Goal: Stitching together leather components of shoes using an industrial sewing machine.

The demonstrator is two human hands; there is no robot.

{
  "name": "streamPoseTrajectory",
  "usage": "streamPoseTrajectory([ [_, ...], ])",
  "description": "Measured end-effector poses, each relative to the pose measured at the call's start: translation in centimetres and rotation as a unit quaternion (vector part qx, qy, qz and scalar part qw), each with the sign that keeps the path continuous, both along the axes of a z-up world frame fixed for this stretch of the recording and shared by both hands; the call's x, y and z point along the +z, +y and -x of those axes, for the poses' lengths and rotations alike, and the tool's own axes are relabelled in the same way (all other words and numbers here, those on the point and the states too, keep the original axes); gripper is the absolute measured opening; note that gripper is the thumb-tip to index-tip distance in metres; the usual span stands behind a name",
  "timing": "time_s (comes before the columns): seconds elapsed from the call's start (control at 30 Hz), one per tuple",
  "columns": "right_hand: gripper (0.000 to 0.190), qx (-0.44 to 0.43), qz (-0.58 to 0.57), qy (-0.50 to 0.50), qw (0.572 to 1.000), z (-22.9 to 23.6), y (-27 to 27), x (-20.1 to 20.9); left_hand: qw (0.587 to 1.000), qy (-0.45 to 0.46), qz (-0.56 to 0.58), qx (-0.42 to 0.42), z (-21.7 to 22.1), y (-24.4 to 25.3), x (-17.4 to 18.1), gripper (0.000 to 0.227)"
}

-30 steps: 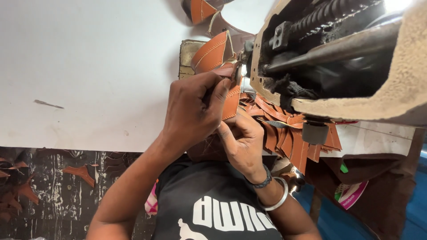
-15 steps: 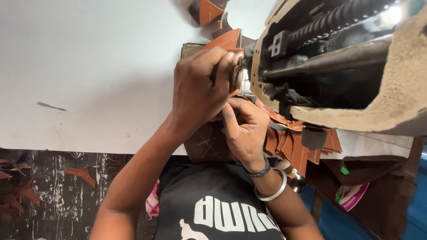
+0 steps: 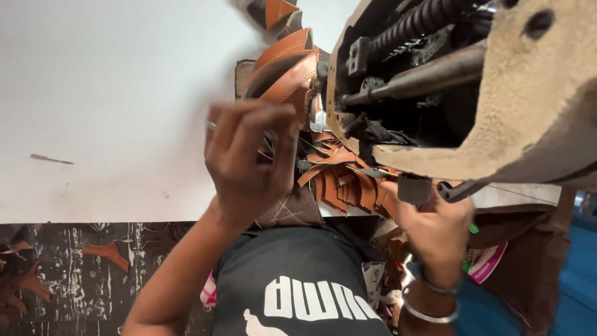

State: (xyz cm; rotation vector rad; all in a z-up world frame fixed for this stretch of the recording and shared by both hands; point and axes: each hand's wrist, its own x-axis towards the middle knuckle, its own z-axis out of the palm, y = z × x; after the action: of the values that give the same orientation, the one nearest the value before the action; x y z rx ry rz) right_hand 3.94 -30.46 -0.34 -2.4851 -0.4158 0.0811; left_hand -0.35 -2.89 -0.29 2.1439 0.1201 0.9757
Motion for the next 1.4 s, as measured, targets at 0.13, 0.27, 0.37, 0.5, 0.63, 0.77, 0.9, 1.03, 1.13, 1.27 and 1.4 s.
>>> streamPoseTrajectory([
  [0.13,0.025,-0.005,0.142,-0.020,0.990,-1.0,-3.8,-2.2,0.997,0.021,0.040,-0.060,2.5,-1.0,-0.5,0.016],
  [0.27,0.017,0.052,0.089,-0.080,0.991,1.0,-1.1,2.0,0.988,0.090,0.093,-0.080,4.2,-2.5,-2.2,0.016],
  [0.37,0.022,0.079,-0.192,-0.113,0.972,3.7,0.6,4.5,0.980,0.074,0.058,-0.175,4.2,-3.1,-0.6,0.019],
  [0.5,0.024,0.029,-0.463,0.001,0.886,6.9,3.2,6.7,0.968,0.017,-0.006,-0.251,3.4,-4.4,1.6,0.039],
  [0.63,0.024,0.105,-0.504,0.065,0.855,7.8,3.5,4.5,0.950,-0.006,0.143,-0.278,4.9,-4.5,-3.1,0.028],
  [0.77,0.031,0.123,-0.293,-0.094,0.944,5.0,7.9,4.8,0.947,0.053,0.273,-0.160,5.7,-2.9,-1.6,0.005],
  [0.9,0.039,0.102,-0.235,-0.015,0.967,4.5,9.7,1.7,0.892,0.195,0.399,-0.088,5.6,0.5,-2.3,0.020],
  [1.03,0.041,0.116,-0.266,0.009,0.957,4.3,11.1,0.4,0.837,0.165,0.515,-0.088,4.5,1.2,-2.7,0.019],
  [1.13,0.034,0.089,-0.307,0.058,0.946,4.2,11.3,-0.6,0.856,0.141,0.482,-0.118,3.6,1.0,-1.3,0.024],
  [1.27,0.030,0.090,-0.299,0.023,0.950,4.3,11.6,-0.7,0.849,0.153,0.492,-0.115,2.9,0.8,-1.1,0.027],
  [1.4,0.028,0.085,-0.330,0.046,0.939,4.5,11.8,-0.3,0.850,0.137,0.494,-0.121,2.8,0.7,-1.0,0.025],
])
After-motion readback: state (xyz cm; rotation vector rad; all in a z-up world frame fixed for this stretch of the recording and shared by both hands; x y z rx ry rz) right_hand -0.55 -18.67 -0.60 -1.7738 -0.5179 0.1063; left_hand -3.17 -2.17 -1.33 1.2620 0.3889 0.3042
